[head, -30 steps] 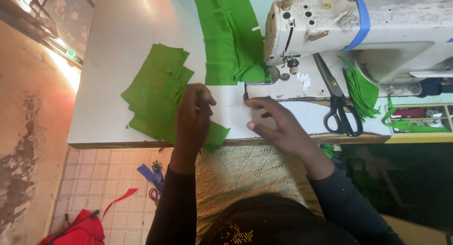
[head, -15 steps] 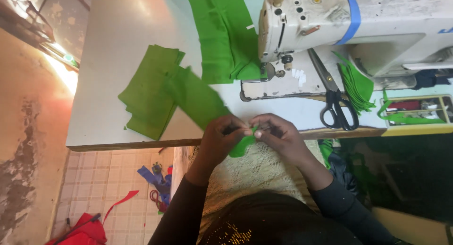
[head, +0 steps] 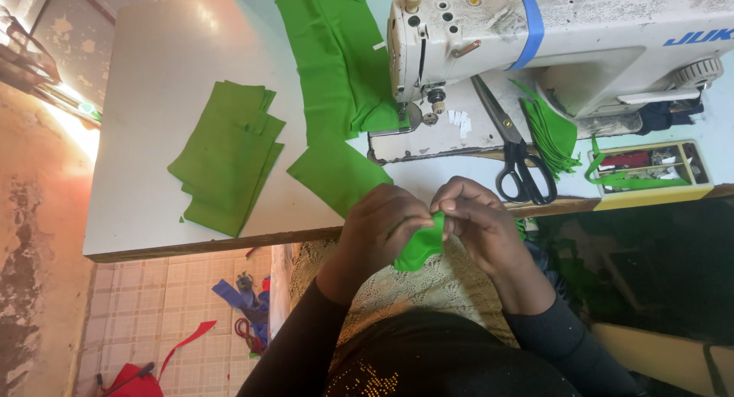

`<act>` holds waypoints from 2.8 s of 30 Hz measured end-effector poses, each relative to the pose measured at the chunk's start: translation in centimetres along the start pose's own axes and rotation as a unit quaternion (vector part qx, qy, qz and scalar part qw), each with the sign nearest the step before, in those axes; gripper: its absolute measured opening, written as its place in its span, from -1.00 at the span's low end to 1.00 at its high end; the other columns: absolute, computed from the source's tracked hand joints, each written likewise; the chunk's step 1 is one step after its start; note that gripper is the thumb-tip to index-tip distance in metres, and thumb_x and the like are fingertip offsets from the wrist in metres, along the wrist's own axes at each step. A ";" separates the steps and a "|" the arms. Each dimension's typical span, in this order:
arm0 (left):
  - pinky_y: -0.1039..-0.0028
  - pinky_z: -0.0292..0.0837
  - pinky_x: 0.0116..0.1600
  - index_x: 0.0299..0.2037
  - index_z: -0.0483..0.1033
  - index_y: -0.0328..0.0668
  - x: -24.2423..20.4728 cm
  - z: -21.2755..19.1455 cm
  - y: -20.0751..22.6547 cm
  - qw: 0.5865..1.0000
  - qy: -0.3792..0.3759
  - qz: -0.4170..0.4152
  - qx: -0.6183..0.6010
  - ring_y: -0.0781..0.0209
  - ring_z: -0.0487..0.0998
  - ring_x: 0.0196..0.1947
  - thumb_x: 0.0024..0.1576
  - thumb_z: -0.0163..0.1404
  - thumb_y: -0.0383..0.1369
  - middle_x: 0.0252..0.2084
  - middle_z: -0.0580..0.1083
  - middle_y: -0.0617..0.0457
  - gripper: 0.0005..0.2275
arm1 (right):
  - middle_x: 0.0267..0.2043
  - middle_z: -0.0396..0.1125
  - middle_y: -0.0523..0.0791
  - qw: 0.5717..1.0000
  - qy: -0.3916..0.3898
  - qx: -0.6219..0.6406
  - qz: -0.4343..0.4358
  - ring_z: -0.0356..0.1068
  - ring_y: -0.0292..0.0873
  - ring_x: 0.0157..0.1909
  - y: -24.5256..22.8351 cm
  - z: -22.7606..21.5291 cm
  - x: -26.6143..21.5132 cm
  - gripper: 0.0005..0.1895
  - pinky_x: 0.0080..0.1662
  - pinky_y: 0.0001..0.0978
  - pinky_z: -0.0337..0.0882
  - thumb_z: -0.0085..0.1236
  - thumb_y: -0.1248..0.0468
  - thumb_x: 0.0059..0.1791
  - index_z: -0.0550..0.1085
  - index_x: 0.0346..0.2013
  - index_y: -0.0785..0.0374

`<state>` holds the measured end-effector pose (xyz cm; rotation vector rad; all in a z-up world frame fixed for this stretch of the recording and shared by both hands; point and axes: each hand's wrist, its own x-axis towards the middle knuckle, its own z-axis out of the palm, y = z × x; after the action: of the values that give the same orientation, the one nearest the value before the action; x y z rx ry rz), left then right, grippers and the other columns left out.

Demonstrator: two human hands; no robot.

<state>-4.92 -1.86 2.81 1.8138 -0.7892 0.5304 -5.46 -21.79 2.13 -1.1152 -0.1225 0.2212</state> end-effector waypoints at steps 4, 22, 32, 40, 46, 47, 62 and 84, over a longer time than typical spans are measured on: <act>0.35 0.50 -0.26 -0.20 0.63 -0.02 0.6 -0.4 1.3 0.997 0.015 0.078 0.016 0.10 0.52 -0.42 0.24 0.13 -0.38 -0.34 0.51 0.09 -0.97 | -0.35 0.34 -0.04 0.997 -0.012 0.070 0.022 0.46 -0.19 -0.36 0.0 -0.1 0.4 -0.91 -0.32 -0.33 0.62 0.04 0.30 0.02 0.42 -0.29 0.29; 0.29 0.25 -0.20 -0.20 0.23 -0.18 9.1 -7.4 5.1 0.972 0.190 -0.129 0.040 0.15 0.26 -0.31 0.36 -0.30 -0.24 -0.31 0.22 0.03 -0.80 | 0.29 0.33 0.12 0.989 -0.065 0.063 -0.114 0.48 -0.33 -0.53 -12.2 5.5 2.8 -0.83 -0.44 -0.62 0.57 0.00 0.24 0.18 0.31 -0.25 0.23; 0.65 0.23 -0.31 -0.11 0.28 -0.05 8.7 -12.7 8.7 0.988 0.122 -0.032 -0.084 0.42 0.23 -0.42 0.31 -0.05 -0.47 -0.23 0.31 0.14 -0.90 | 0.00 0.42 0.05 0.919 -0.066 -0.221 -0.320 0.51 0.02 0.12 -11.6 5.5 -0.8 -0.81 0.22 -0.10 0.59 -0.14 0.15 0.22 0.27 -0.16 0.19; -0.03 0.51 0.06 -0.03 0.48 -0.23 2.4 -11.9 4.4 0.805 -0.408 -0.428 0.040 -0.35 0.66 -0.12 0.27 -0.04 -0.35 -0.13 0.59 -0.39 -0.84 | -0.38 0.51 0.06 0.942 -0.167 -0.292 0.016 0.50 0.00 -0.36 -2.2 0.5 -4.8 -0.79 -0.14 -0.06 0.54 -0.06 0.31 0.10 0.56 -0.25 0.25; 0.23 0.50 -0.26 -0.19 0.52 -0.09 -0.5 -6.6 -3.1 0.888 -0.285 -0.317 0.173 -0.06 0.61 -0.44 0.28 -0.12 -0.31 -0.41 0.54 -0.10 -0.85 | -0.29 0.54 0.03 0.864 -0.269 -0.407 0.125 0.56 0.06 -0.21 -0.7 1.2 -5.4 -0.85 -0.12 0.01 0.49 0.12 0.24 0.07 0.59 -0.17 0.21; 0.19 0.48 -0.10 -0.09 0.52 -0.11 -1.6 -4.6 -6.7 0.934 -0.180 -0.186 0.245 -0.07 0.60 -0.24 0.26 -0.05 -0.29 -0.24 0.54 -0.10 -0.85 | -0.29 0.55 0.05 0.867 -0.249 -0.415 0.121 0.56 0.07 -0.21 -1.0 1.2 -5.2 -0.83 -0.08 0.02 0.50 0.12 0.26 0.07 0.61 -0.14 0.22; 0.02 0.12 0.40 0.30 0.38 0.10 0.2 3.2 -5.5 0.923 -0.134 -0.024 0.359 0.02 0.37 0.32 0.31 -0.16 -0.23 0.29 0.37 -0.01 -0.65 | -0.12 0.44 0.00 0.725 0.274 -0.589 -0.228 0.45 0.14 -0.08 -5.4 -16.1 1.1 -0.86 -0.02 -0.03 0.45 0.22 0.37 0.12 0.58 -0.02 0.24; -0.03 0.14 0.40 0.27 0.41 0.04 0.2 3.2 -5.1 0.933 -0.109 -0.033 0.342 -0.03 0.39 0.30 0.33 -0.17 -0.24 0.23 0.39 -0.04 -0.67 | -0.34 0.24 -0.24 0.913 0.196 -0.330 -0.141 0.23 -0.36 -0.20 -8.2 -11.5 4.5 -0.96 -0.11 -0.49 0.30 0.13 0.33 0.18 0.50 -0.10 0.21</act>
<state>-1.06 -3.67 -1.46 2.5721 -0.7362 0.6129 2.22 -34.29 4.43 -1.7740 0.0062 -0.3347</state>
